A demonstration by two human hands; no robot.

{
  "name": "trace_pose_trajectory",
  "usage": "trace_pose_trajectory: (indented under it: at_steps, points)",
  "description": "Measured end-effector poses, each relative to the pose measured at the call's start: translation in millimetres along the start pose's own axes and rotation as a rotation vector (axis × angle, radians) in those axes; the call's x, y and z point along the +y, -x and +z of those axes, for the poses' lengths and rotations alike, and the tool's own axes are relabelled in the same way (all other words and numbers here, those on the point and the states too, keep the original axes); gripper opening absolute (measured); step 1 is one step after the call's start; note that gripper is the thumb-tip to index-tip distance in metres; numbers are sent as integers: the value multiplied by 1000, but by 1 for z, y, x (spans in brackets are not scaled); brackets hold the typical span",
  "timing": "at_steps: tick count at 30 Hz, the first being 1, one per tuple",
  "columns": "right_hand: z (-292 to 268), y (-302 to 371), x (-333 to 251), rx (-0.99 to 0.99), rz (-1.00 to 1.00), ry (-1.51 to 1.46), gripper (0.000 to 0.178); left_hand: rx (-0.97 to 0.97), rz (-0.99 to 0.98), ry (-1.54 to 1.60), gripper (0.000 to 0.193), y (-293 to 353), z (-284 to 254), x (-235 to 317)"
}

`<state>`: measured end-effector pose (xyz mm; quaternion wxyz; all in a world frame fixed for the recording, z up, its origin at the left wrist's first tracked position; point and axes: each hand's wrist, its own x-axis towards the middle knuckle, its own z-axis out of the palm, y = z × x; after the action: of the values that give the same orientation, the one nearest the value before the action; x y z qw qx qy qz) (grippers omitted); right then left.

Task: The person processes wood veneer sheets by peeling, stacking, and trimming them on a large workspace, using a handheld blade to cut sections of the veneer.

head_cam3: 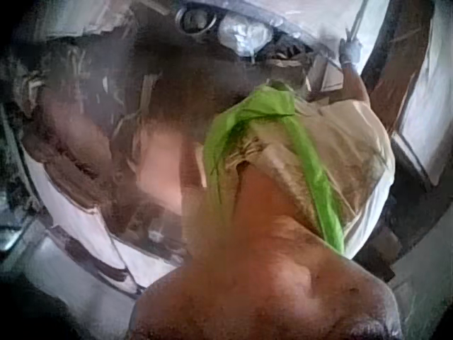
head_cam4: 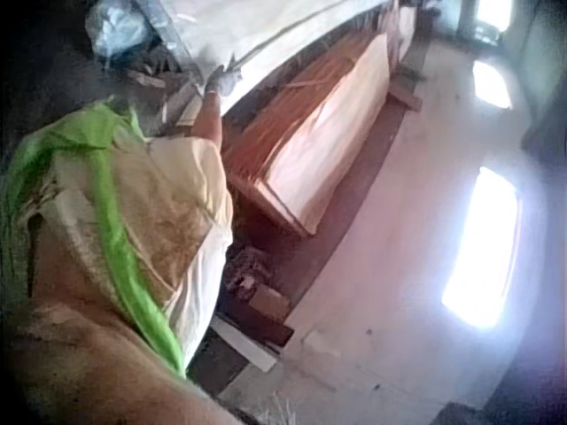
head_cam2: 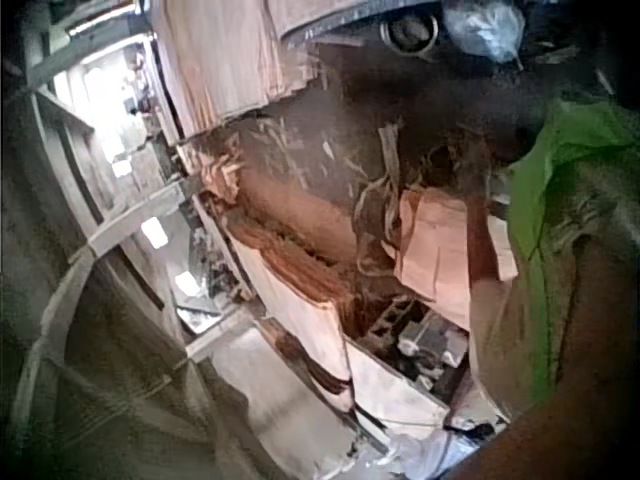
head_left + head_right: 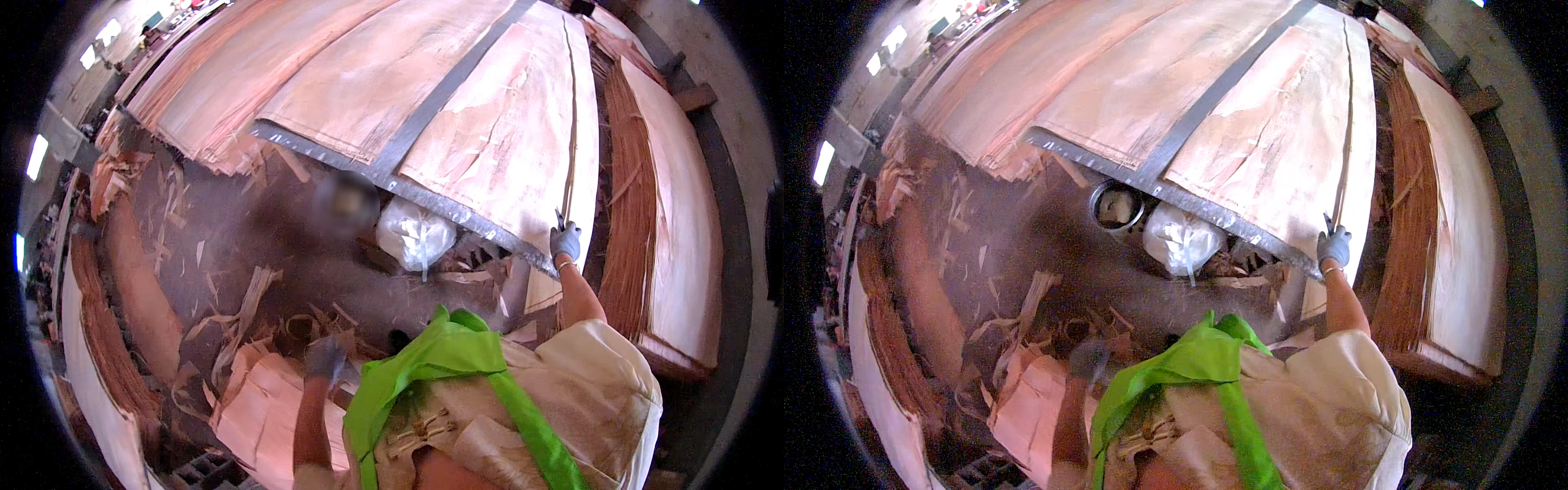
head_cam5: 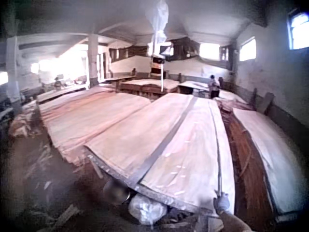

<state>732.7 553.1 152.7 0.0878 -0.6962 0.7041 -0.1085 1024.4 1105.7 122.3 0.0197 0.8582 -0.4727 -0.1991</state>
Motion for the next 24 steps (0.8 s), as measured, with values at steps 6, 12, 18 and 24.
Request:
trace_pose_trajectory:
  at_steps: [6, 12, 18, 24]
  points:
    - [27, -27, 94, -85, 29, 105, 32, 150, 157, 889, 39, -248, -68, 104]
    - [38, -30, 69, -133, 6, -436, 25, -155, -47, 1703, 60, -459, -38, 60]
    - [37, 38, 108, -42, 116, -692, 19, 144, -335, 1002, 59, -488, -109, 158]
    - [83, 96, 92, -380, -179, -855, 40, 45, 135, 1057, 46, -438, -254, 301]
